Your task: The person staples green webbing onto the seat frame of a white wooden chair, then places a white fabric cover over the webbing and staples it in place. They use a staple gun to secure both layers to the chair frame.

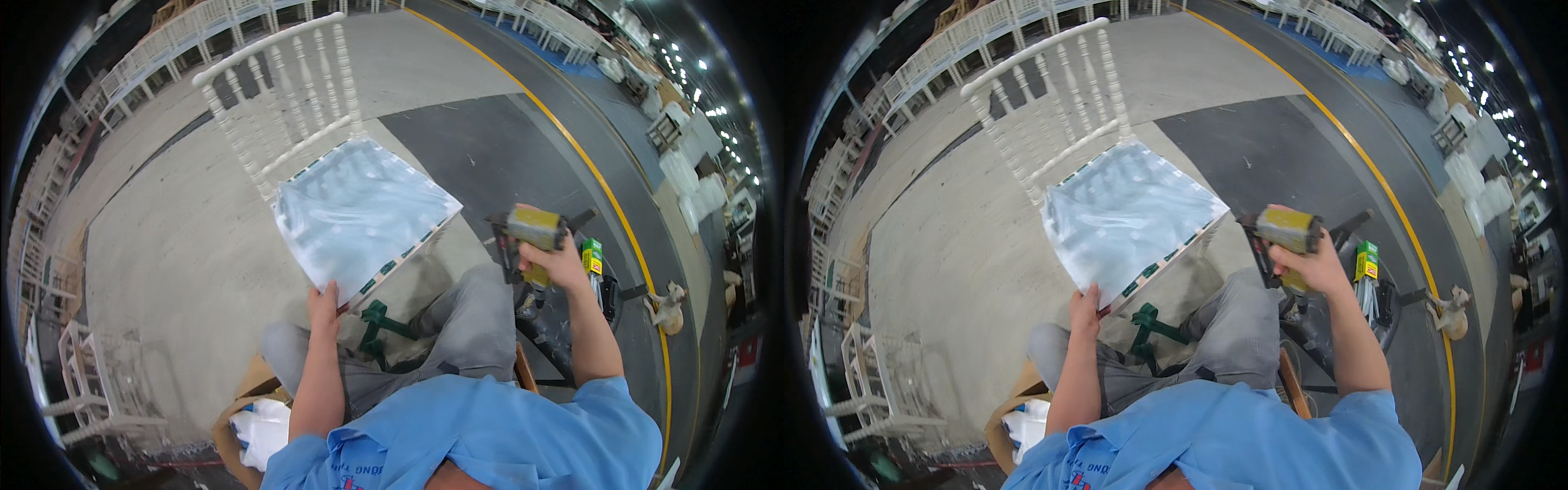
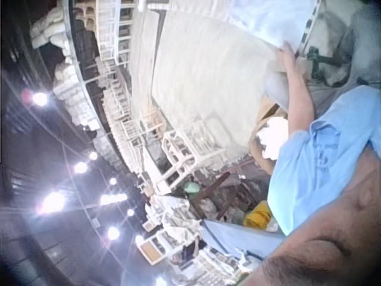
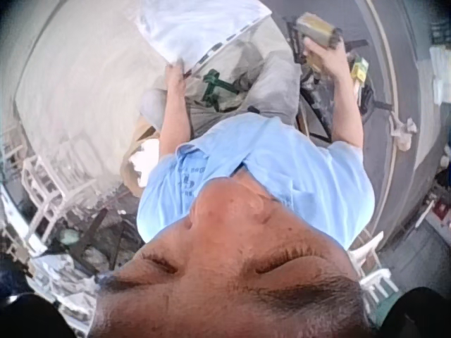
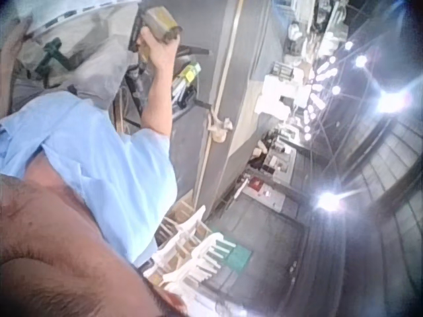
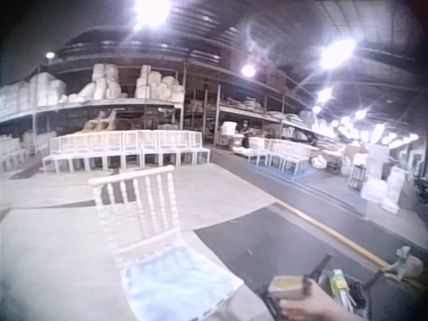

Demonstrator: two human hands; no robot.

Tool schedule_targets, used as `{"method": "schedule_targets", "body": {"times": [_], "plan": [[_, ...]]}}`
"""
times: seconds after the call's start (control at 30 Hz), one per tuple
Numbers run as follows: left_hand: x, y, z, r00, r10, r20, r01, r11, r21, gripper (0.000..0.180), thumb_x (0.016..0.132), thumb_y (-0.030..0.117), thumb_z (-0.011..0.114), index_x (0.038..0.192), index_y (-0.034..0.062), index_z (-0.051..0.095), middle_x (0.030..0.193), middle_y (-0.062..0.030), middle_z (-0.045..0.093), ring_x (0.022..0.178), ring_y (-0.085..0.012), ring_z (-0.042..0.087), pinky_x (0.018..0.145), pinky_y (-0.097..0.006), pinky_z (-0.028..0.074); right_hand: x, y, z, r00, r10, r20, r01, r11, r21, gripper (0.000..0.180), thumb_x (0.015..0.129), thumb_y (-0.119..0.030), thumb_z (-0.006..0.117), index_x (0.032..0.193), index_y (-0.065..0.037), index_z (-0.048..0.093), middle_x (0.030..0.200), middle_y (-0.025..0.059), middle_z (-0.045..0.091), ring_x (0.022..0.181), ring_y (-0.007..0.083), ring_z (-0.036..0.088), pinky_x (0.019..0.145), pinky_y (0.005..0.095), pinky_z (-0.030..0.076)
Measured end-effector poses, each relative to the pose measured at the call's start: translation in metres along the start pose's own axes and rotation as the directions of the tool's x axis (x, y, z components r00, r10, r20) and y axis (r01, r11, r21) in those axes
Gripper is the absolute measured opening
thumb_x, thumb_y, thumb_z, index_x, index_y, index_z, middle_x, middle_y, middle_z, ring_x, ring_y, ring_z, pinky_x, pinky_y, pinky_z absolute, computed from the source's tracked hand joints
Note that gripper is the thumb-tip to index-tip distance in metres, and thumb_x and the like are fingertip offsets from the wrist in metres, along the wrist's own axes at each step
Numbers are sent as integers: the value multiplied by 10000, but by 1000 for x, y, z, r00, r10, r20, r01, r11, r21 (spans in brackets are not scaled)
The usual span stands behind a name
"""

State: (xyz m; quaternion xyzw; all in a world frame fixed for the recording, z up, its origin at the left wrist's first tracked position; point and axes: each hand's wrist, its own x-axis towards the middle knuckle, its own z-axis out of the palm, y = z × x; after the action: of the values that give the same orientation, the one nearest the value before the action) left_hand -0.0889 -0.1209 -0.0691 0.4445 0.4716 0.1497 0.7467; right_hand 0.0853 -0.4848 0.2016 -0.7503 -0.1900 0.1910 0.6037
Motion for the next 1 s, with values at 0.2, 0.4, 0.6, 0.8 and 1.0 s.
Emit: {"method": "schedule_targets", "body": {"times": [0.2, 0.4, 0.6, 0.8, 1.0], "plan": [[-5, 10, -20, 970, -190, 150, 185, 982, 48, 284, 966, 164, 711, 1155, -21, 607, 912, -120, 673, 628, -198, 657, 527, -342, 586, 95, 30, 27, 976, 216, 13, -214, 973, -91, 368, 910, -124, 792, 1243, -33, 664, 887, 36, 686, 590, 103, 564, 522, 276, 453], [-5, -3, -16, 977, -173, 126, 161, 982, 101, 210, 971, 129, 697, 1098, -27, 635, 809, -90, 668, 580, -163, 628, 500, -310, 537, 181, 85, 26, 908, 419, 4, -412, 895, -172, 160, 916, -160, 790, 973, -44, 696, 780, 33, 661, 519, 113, 509, 471, 292, 409], [-6, -7, -12, 990, -139, 12, 136, 982, 131, 172, 963, 97, 697, 1045, -48, 655, 751, -80, 659, 515, -133, 593, 460, -278, 498, 222, 119, 35, 840, 543, 16, -523, 816, -247, 159, 926, -166, 773, 968, -36, 691, 780, 48, 669, 530, 118, 501, 465, 302, 403], [-6, -9, -14, 990, -137, -18, 138, 977, 162, 166, 959, 104, 705, 1041, -31, 654, 727, -67, 651, 489, -121, 577, 449, -277, 495, 230, 132, 43, 837, 548, 4, -513, 786, -347, 193, 911, -184, 794, 965, -30, 691, 747, 43, 654, 516, 120, 509, 453, 298, 398], [-9, -6, -9, 994, -108, -25, 110, 975, 193, 156, 942, 82, 700, 1020, -49, 668, 708, -61, 642, 487, -111, 570, 437, -264, 477, 222, 131, 46, 841, 540, 11, -499, 785, -368, 209, 902, -165, 803, 978, -6, 691, 778, 63, 672, 506, 124, 523, 450, 302, 417]]}}
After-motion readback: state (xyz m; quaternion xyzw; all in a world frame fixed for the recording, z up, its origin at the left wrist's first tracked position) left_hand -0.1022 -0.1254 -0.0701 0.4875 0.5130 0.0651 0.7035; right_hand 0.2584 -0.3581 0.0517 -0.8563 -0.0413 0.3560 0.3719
